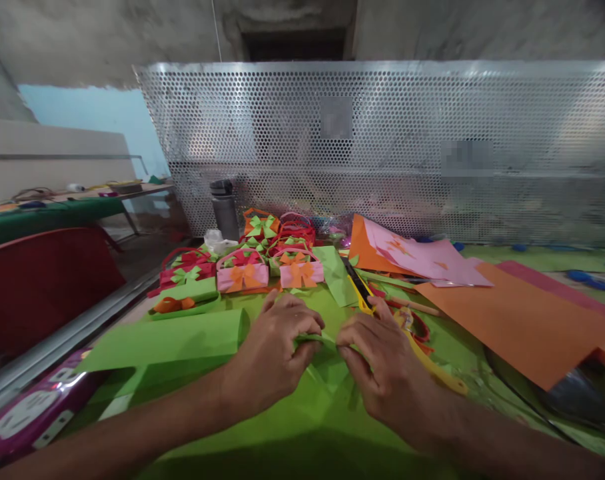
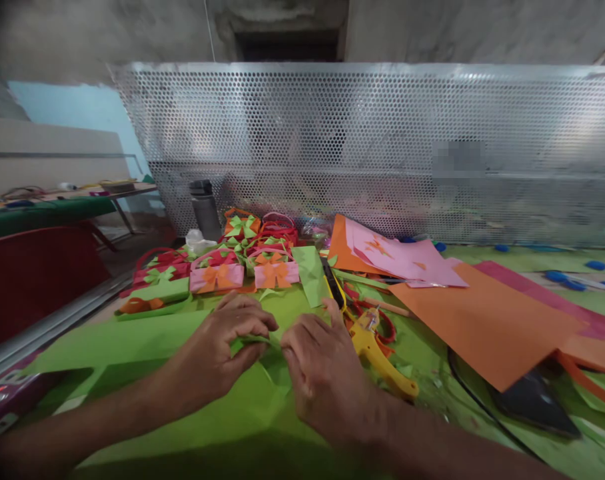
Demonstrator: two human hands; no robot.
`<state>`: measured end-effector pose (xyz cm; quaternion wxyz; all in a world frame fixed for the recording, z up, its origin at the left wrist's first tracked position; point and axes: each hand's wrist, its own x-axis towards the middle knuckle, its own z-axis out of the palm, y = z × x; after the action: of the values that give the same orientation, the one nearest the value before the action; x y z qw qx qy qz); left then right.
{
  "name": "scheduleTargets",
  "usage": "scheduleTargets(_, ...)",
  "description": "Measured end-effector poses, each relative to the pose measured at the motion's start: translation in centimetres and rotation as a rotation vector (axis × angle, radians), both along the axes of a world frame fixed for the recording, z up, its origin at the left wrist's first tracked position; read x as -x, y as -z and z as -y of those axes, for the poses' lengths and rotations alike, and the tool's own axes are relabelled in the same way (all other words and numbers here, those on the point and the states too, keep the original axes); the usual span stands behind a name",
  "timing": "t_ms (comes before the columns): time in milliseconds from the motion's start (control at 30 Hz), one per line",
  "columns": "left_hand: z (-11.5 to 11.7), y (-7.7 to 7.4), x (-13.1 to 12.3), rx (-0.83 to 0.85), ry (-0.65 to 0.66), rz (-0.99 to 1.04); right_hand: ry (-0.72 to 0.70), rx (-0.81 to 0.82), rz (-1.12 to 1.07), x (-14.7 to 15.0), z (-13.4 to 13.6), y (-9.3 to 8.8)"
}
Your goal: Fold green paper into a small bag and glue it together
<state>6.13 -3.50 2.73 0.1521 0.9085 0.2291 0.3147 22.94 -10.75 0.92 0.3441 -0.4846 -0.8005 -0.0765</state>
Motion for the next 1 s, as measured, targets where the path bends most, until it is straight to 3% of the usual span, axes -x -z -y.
scheduleTargets(467,-0.4,-1.1,0.5,-0.185,-0.105,0.107,0.058,-0.026,-0.087,-0.5,-0.4,-0.2)
scheduleTargets(700,-0.3,-0.2,0.2,-0.189,0.004,0.073,0.02,-0.023,-0.057,-0.1,-0.1,0.1)
scheduleTargets(833,-0.6,0.0,0.3,-0.205,0.025,0.059,0.007,0.035,-0.082,-0.6,-0.4,-1.3)
scheduleTargets(900,-1.0,0.2,0.4,-0.216,0.039,0.059,0.067,0.052,-0.109,-1.7,-0.8,-2.4)
scheduleTargets(1000,-1.6,0.6,0.5,-0.228,0.042,0.076,0.294,0.144,-0.045,-4.2,-2.0,-3.5)
